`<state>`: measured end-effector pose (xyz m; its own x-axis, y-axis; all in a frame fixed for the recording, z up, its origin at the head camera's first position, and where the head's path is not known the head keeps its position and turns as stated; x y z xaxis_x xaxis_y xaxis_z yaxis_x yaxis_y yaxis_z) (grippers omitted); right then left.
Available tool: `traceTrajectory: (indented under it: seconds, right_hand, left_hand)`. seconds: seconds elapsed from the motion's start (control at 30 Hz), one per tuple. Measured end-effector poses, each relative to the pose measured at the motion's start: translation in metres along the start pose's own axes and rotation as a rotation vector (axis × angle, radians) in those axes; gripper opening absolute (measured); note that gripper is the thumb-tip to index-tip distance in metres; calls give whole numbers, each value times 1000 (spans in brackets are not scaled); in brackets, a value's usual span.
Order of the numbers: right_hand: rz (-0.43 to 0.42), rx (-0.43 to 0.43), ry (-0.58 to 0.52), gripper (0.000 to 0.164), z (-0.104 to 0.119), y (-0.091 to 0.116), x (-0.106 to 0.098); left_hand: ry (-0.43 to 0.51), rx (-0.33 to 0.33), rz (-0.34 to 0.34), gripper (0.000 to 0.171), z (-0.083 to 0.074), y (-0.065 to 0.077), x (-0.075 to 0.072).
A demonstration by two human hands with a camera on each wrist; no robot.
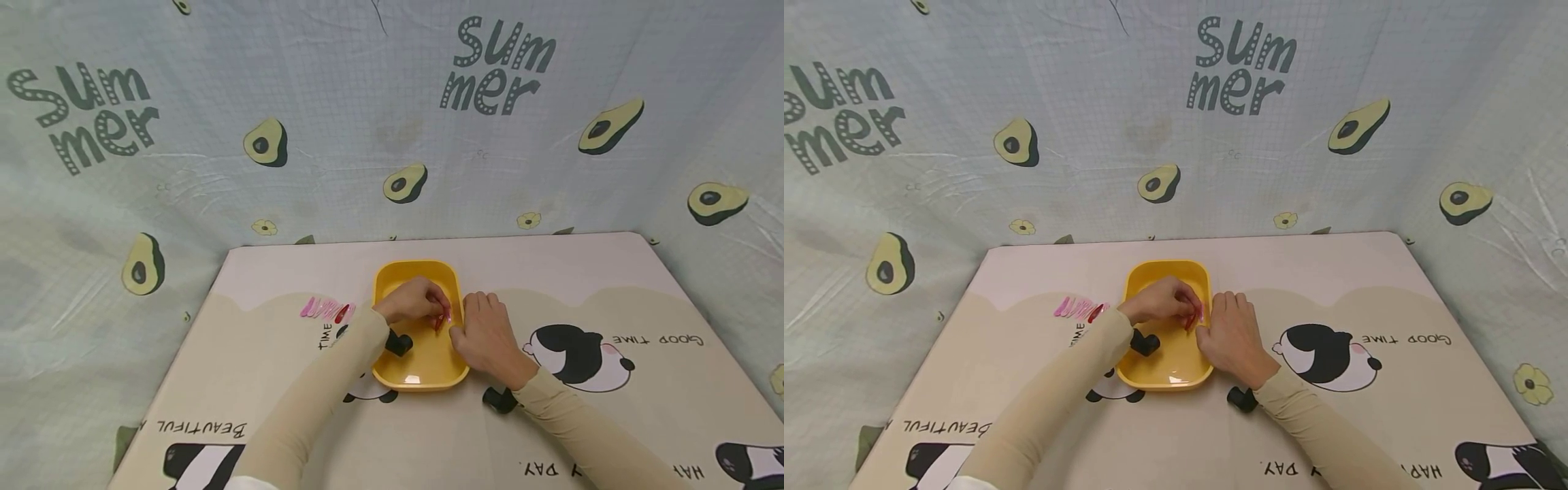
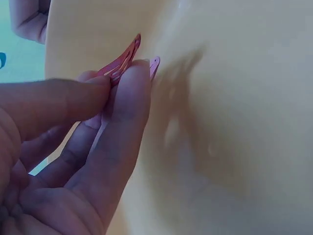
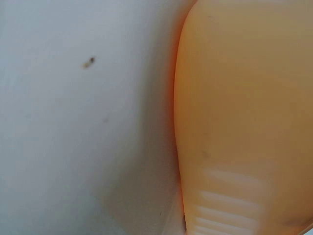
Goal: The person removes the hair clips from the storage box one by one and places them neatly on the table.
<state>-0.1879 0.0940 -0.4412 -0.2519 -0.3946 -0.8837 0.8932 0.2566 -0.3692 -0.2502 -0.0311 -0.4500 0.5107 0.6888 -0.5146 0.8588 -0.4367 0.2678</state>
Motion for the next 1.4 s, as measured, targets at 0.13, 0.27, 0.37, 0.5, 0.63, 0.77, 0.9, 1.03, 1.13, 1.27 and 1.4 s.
traceTrajectory:
  seconds: [0.13, 0.27, 0.37, 0.5, 0.63, 0.77, 0.9, 1.03, 1.13, 1.27, 1.4]
  right_hand:
    - [-1, -1, 5, 30, 0, 0, 1]
    - [5, 4, 4, 31, 0, 0, 1]
    - [8, 7, 1, 32, 1, 0, 0]
    - [9, 10, 2, 34, 1, 0, 1]
    - [9, 14, -5, 34, 2, 0, 1]
    - [19, 21, -7, 35, 1, 0, 2]
    - [30, 30, 0, 37, 0, 0, 3]
    - [36, 34, 3, 36, 0, 0, 3]
    - [37, 33, 4, 36, 1, 0, 3]
    - [35, 27, 6, 36, 2, 0, 2]
    - [42, 31, 13, 36, 2, 0, 3]
  left_hand:
    - [-29, 10, -32, 14, -1, 3, -4]
    - [-57, 7, -62, 13, -1, 5, -9]
    - [-75, 10, -70, 13, -1, 6, -14]
    - [-77, 8, -74, 16, -2, 10, -20]
    - [-74, 3, -80, 19, -3, 14, -27]
    - [-82, -1, -98, 19, -1, 17, -33]
    - [-101, -9, -129, 18, 0, 22, -41]
    - [-127, -13, -154, 17, 1, 27, -50]
    - [-143, -15, -165, 18, 1, 30, -55]
    - [-157, -17, -186, 17, 2, 34, -64]
    - [-158, -25, -210, 14, 4, 40, -72]
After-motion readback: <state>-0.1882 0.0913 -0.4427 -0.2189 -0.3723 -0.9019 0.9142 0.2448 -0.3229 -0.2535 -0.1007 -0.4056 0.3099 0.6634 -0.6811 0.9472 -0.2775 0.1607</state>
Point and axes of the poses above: each hand's wrist, its own y-axis away from the middle knuckle, its own x-axis out of the palm, z = x × y, the point moved 7 cm from there along -y, towards the middle knuckle, and after that the axes turned 6 degrees about -z, right-handed, at the moved point
